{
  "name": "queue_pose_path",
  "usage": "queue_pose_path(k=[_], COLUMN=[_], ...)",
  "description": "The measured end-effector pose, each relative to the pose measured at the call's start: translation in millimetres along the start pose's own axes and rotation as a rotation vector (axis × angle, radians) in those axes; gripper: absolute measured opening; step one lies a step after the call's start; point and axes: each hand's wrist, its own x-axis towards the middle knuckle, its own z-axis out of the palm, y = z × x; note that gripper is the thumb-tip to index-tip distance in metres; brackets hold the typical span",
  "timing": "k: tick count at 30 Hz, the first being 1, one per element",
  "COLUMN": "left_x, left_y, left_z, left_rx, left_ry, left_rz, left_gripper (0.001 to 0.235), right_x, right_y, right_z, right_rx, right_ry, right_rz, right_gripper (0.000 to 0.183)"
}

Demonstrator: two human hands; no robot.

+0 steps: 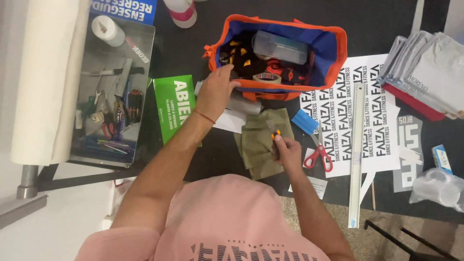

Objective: The person is cutting individual labels from a larger printed sheet and peeling the backing off to prepare them for use.

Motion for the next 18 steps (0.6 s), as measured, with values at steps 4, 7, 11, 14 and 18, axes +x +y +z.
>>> queue_pose_path(k=[4,7,11,14,18], left_x=[4.6,-1.3,-13.1,-18.7,-63.6], left_y=[-0.7,-11.1,2.8,26.7,38.9], left_z=[-12.0,-14.6,-49.6,-94.0,-105.5], left_rx=[0.329,0.183,0.157,0.095,-0.328], left_ry=[0.033,-0.121,-0.270,-0.245,-0.385], left_rz=[0.012,-0.019,-0.023,-0.035,-0.220], left_gripper=[0.041,0.018,0.023,0.035,0.039], right_x=[-3.3,-10.3,-15.1,-11.3,-11.4], right_y=[-39.5,-35.8,-28.9,-15.2,-24.6], right_z=[10.1,14.6,16.1,28.6,47.3], right_rx=[0.078,0.261,0.211,0.251,0.315], right_ry=[0.008,-0.005,-0.107,-0.082,-0.086], right_rz=[-0.051,-0.056,-0.018,-0.080,-0.063], right_gripper=[0.057,0.040,0.036,0.032,0.041])
